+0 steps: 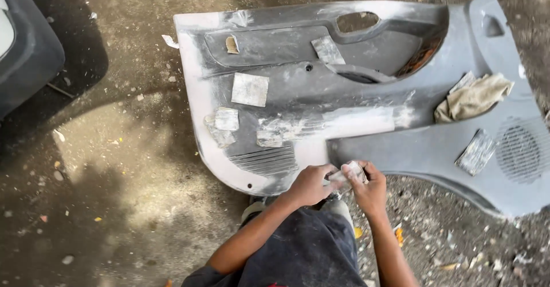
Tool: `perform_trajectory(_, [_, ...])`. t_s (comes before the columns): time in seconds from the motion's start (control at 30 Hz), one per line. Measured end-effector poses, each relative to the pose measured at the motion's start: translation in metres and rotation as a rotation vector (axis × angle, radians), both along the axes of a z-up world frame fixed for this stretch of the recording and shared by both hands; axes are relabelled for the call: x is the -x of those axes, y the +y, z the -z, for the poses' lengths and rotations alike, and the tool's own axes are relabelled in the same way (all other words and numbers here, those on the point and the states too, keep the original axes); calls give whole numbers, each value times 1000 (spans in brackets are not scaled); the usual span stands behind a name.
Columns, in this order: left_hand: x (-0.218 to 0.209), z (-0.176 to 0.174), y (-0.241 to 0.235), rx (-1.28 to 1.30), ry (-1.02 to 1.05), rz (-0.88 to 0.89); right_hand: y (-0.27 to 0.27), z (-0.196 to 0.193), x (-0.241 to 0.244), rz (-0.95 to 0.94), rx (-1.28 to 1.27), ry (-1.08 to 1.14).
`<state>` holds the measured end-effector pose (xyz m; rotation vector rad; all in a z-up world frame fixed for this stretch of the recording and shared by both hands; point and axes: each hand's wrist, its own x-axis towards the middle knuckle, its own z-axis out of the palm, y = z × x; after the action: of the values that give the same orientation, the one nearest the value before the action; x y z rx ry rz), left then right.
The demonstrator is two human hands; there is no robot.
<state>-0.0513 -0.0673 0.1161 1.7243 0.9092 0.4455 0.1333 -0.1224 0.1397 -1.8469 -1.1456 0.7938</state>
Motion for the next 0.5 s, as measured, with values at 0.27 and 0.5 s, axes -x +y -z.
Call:
perform_trajectory(0.27, [71, 54, -34, 250, -116, 82, -59, -67, 127, 177, 157, -197])
perform_trajectory(0.5, [125, 57, -61, 312, -118, 190, -136, -43, 221, 85, 49, -582])
